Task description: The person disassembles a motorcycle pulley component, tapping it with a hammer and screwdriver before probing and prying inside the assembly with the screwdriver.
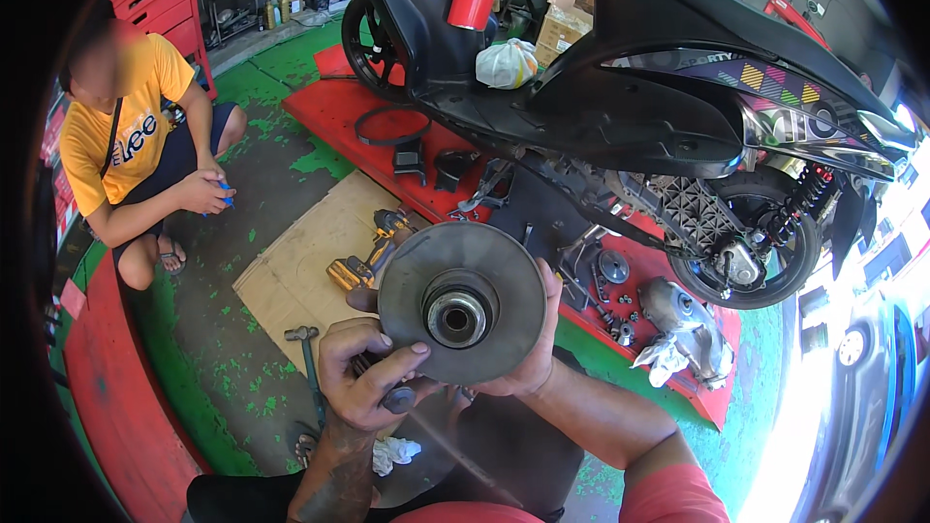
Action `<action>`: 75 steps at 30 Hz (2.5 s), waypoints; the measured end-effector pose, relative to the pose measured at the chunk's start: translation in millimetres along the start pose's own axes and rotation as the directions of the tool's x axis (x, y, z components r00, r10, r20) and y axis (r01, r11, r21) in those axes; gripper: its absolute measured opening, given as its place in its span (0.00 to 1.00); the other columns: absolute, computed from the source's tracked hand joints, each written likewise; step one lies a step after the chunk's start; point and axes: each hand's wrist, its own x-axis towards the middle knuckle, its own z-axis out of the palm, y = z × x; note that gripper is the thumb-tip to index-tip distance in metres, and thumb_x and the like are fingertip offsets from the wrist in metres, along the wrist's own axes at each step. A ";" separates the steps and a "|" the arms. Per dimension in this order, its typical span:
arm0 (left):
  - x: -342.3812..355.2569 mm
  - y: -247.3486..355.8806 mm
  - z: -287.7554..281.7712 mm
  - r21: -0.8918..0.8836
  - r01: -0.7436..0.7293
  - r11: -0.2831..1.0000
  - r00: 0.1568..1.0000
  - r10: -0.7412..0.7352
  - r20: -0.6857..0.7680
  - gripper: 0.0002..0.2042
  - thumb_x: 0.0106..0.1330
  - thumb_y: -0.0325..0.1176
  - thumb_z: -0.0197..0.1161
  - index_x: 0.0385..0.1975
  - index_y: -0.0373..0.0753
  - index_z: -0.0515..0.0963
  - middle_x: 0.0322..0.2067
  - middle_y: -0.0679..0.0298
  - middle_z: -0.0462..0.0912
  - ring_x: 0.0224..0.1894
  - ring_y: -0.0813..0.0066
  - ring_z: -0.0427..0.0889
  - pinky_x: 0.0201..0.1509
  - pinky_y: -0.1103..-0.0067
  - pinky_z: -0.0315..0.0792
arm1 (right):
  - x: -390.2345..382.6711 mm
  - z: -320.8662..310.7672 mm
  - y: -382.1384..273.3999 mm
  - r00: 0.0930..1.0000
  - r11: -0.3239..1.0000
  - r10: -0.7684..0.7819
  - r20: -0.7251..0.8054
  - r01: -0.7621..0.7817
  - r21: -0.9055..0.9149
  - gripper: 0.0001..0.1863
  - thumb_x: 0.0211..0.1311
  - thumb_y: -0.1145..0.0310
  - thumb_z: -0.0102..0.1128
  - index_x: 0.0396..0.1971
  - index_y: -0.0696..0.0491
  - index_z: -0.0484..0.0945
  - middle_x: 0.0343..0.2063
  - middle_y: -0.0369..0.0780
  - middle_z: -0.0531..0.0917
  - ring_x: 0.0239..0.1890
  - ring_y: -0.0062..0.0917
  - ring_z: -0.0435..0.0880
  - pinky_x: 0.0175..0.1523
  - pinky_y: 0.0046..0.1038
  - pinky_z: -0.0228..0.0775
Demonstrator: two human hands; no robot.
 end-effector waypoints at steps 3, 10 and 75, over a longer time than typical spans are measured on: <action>0.8 -0.2 0.7 0.019 -0.011 1.000 1.000 0.011 -0.001 0.18 0.49 0.34 0.80 0.42 0.48 0.89 0.40 0.67 0.74 0.36 0.73 0.77 0.34 0.79 0.74 | 0.3 -3.6 3.2 1.000 1.000 -0.009 -0.004 0.009 0.009 0.55 0.59 0.36 0.61 0.78 0.48 0.47 0.69 0.54 0.67 0.69 0.50 0.69 0.69 0.50 0.69; -0.2 2.1 2.3 -0.010 -0.023 1.000 1.000 0.023 -0.015 0.18 0.49 0.33 0.80 0.42 0.48 0.89 0.39 0.68 0.73 0.35 0.74 0.77 0.33 0.80 0.73 | -1.5 -3.6 4.6 1.000 0.999 -0.031 -0.004 0.031 0.027 0.51 0.60 0.35 0.57 0.75 0.49 0.52 0.67 0.53 0.70 0.65 0.48 0.72 0.66 0.49 0.70; 10.7 -3.1 -13.6 -0.041 0.550 0.834 0.635 -0.386 0.669 0.20 0.64 0.30 0.64 0.57 0.36 0.75 0.30 0.60 0.84 0.26 0.67 0.78 0.32 0.74 0.72 | 15.6 36.5 -24.5 0.632 0.632 -0.768 -0.103 0.722 -0.282 0.39 0.67 0.28 0.42 0.58 0.48 0.75 0.47 0.44 0.85 0.43 0.41 0.87 0.43 0.44 0.79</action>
